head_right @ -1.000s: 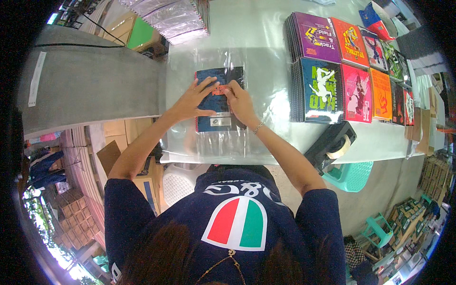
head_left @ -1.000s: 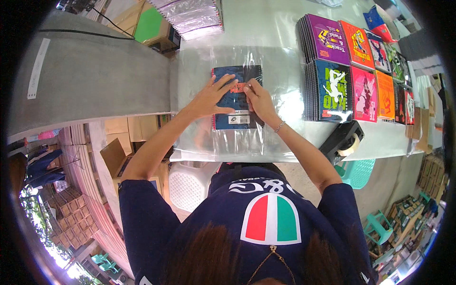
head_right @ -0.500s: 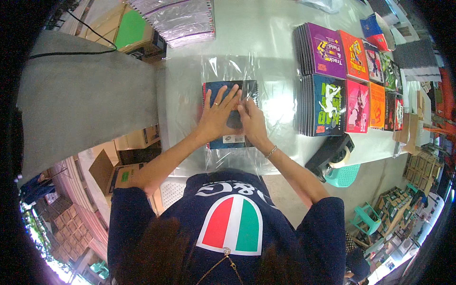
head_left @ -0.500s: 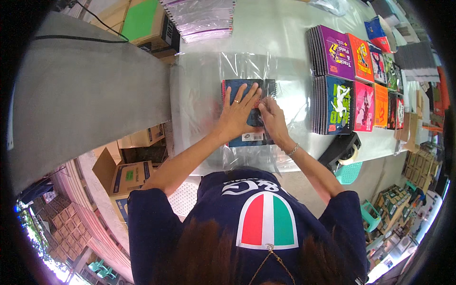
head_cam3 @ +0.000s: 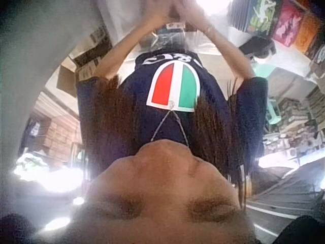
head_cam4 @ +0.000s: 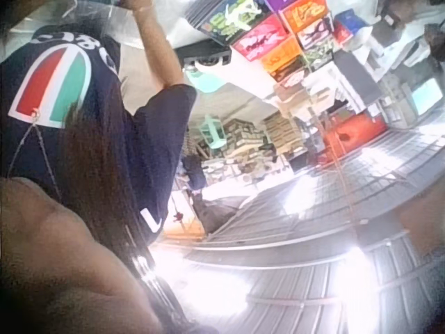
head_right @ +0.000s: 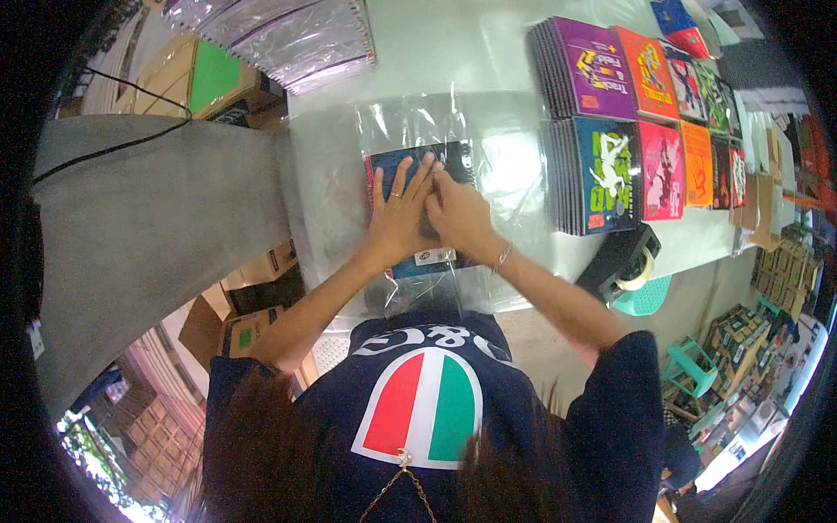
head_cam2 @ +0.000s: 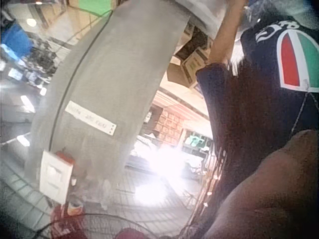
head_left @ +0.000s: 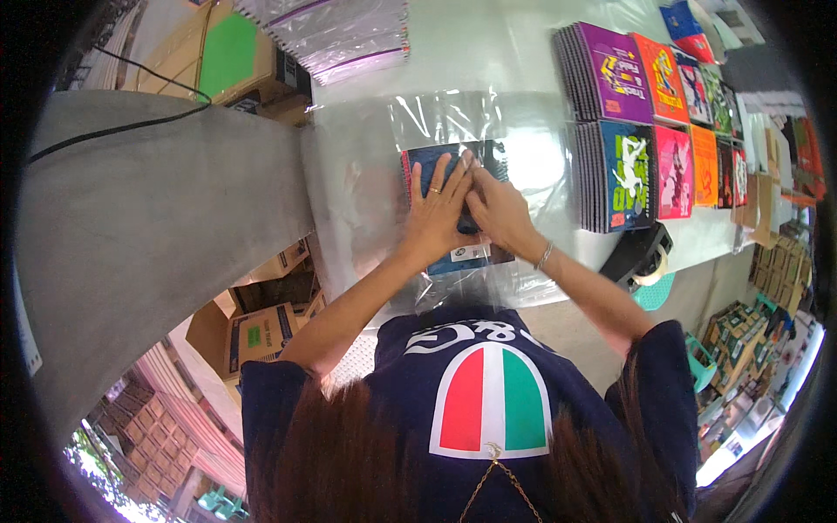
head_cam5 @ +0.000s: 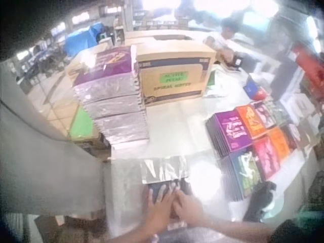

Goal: The person wraps stacks of notebooks in plastic film and secures them with adhesive tape, and sorts loose notebooks into a stack by hand.

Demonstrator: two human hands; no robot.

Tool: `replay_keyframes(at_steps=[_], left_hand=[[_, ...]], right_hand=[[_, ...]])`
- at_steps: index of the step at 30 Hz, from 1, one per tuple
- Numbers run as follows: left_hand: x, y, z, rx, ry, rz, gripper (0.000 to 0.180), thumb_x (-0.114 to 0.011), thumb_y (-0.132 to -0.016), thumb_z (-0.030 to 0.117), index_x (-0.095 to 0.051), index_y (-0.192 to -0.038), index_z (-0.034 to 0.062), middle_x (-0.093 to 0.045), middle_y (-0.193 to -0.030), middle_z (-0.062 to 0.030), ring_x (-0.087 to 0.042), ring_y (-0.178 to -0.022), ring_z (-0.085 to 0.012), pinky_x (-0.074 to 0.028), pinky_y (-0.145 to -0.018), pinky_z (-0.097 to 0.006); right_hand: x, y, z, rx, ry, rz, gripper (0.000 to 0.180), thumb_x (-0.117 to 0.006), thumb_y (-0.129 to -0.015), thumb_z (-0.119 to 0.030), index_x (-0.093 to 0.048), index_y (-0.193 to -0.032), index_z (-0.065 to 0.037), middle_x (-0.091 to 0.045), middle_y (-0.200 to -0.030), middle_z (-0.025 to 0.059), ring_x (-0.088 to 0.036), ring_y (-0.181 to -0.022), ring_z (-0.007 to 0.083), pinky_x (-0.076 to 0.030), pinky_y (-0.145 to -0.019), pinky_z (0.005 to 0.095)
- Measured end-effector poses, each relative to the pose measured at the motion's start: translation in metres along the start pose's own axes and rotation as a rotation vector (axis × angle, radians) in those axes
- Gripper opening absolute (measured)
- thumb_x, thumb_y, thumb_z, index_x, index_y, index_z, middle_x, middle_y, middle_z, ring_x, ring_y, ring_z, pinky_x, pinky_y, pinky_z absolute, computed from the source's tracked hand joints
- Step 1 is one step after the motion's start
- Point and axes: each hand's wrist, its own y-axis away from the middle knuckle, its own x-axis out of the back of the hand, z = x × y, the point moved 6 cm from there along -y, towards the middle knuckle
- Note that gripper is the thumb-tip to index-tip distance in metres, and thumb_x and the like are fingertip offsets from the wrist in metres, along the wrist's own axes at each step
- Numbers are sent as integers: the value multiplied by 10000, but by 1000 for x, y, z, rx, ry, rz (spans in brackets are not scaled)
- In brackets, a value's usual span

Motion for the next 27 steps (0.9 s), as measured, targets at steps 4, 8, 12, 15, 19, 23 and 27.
replay_keyframes(at_steps=[4,8,12,15,19,23,27], left_hand=[[2,-1,-1,-23,-24,35,1175,-676,-573,709,-234,-1473,96,-159,-1553,-57,-113,-1424,-286,-22,-1111,-580],[1,-4,-2,-41,-57,54,1192,-675,-557,723,-231,-1476,109,-155,-1553,-53,-117,-1424,-284,-27,-1112,-583],[1,-1,-4,-49,-35,85,1190,-708,-552,686,-226,-1478,114,-142,-1556,-56,-119,-1422,-298,-48,-1113,-588],[7,0,-5,-75,142,92,1142,-771,-577,574,-225,-1479,135,-123,-1557,-83,-95,-1424,-331,-63,-1113,-589],[21,15,-28,-76,461,178,952,-802,-638,446,-335,-1437,222,-105,-1549,-133,-68,-1421,-388,-64,-1117,-578],[13,21,-37,70,295,280,615,-807,-647,409,-603,-1221,328,-118,-1543,-135,-35,-1423,-402,-73,-1107,-602],[22,23,-42,183,209,232,468,-794,-646,469,-686,-1090,365,-78,-1555,-139,-25,-1424,-401,-43,-1091,-634]], right_hand=[[20,-7,-7,215,215,-163,288,-421,-876,-252,-592,-988,-49,-618,-933,182,-595,-891,376,-466,-808,480],[24,-13,15,517,125,-290,237,-518,-790,-137,-579,-1006,-64,-478,-1095,129,-448,-1123,314,-364,-980,408],[23,5,10,665,153,-62,407,-625,-698,-94,-541,-1096,-98,-470,-1174,105,-443,-1125,321,-367,-970,413],[13,7,18,692,188,47,545,-694,-679,-202,-505,-1189,-164,-453,-1230,88,-437,-1126,343,-386,-941,433],[3,9,18,492,308,108,734,-768,-633,-379,-458,-1288,-264,-409,-1282,70,-426,-1126,374,-414,-870,505],[-1,13,7,365,365,103,772,-775,-620,-467,-440,-1304,-342,-380,-1307,53,-410,-1147,375,-404,-836,567],[-2,15,5,314,353,98,763,-782,-606,-477,-440,-1281,-376,-380,-1326,44,-397,-1168,376,-384,-849,575]])
